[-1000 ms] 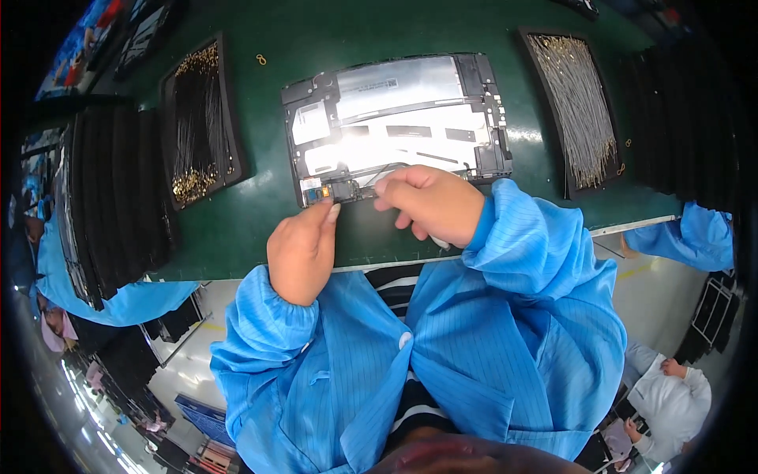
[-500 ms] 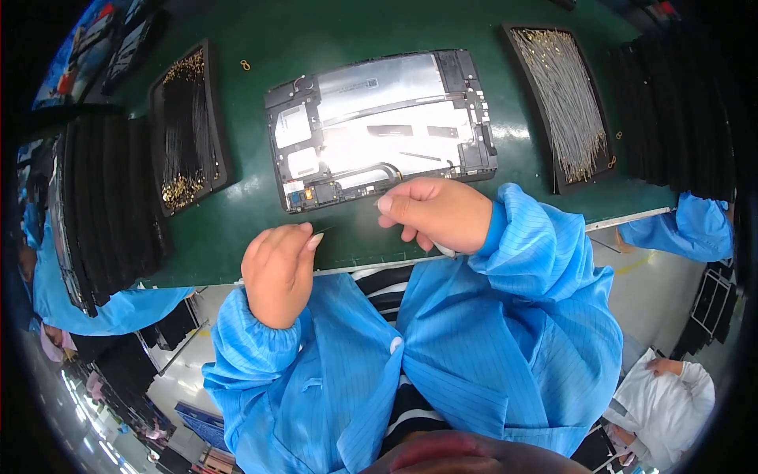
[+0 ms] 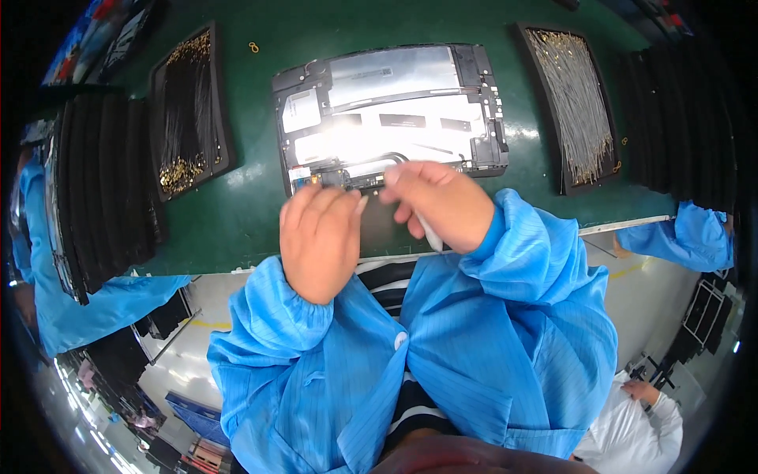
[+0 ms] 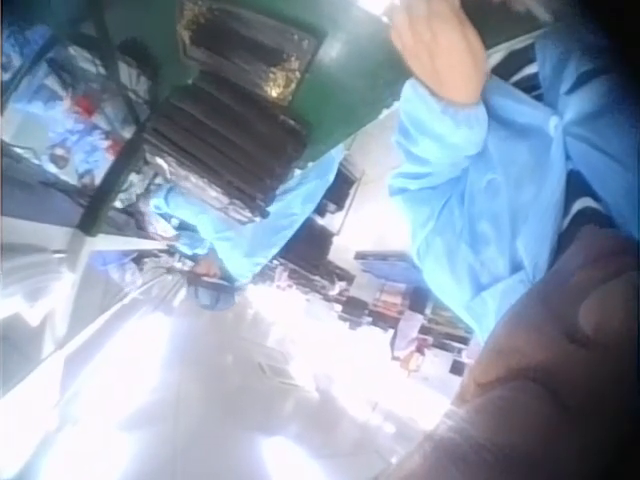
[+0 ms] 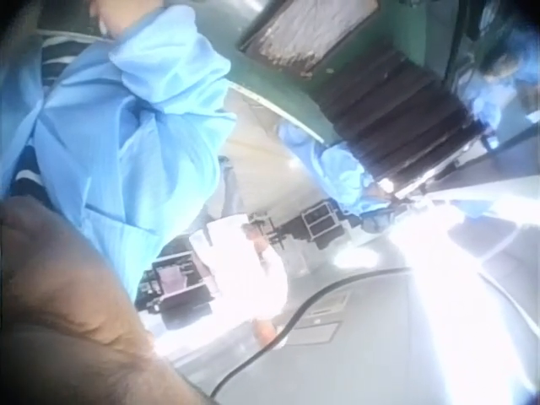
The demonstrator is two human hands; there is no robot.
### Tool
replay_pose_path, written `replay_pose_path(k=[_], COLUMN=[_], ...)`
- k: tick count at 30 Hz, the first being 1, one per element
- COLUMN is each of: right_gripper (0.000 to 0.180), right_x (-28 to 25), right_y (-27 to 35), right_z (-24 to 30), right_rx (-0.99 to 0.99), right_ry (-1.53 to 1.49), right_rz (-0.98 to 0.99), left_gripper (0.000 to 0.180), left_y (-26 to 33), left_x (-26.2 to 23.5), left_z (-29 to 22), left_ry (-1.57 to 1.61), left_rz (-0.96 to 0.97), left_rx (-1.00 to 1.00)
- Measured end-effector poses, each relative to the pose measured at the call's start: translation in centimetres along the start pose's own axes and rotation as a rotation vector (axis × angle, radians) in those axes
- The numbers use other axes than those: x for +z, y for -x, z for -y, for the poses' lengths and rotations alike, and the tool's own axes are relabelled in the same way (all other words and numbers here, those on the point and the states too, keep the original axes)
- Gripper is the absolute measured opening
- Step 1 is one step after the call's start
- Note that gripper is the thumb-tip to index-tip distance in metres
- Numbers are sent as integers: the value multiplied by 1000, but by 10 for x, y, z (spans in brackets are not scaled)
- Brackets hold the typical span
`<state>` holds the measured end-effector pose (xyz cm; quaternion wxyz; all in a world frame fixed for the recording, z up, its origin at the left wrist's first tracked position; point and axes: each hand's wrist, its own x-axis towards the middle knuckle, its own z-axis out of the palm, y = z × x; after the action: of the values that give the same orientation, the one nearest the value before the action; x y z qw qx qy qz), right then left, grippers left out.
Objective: The person assembles internal components into a tablet, then stacks the devices. This is done using tweezers and a cleaning cloth to handle the internal components and adhesive strips.
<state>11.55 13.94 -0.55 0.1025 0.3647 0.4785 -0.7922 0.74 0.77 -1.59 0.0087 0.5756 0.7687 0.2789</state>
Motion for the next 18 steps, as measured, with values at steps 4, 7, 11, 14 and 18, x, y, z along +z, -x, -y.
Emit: replay_pose_path(k=[4,7,11,14,18], right_gripper=[37,38,32,24,28], right_x=[8,15,16,20,15], right_y=[-3,-10,-24,-29,-33], right_z=[8,7,-8,-15,-25], right_rx=[-275,-441,-836,-969,-1017], right_ry=[-150,-96,136,102,276], right_rz=[-236,-377,-499,-526,-375], left_gripper=[16,15,19,18,18], left_y=[5,4,4,5,5], left_x=[8,11,16,14,14], left_z=[6,7,9,11,11], left_ry=[-83,-91,-113,-109,-115], left_rz=[-65,-70,-108,-98,-112], left_rx=[-45,-48,-22,-17,-15])
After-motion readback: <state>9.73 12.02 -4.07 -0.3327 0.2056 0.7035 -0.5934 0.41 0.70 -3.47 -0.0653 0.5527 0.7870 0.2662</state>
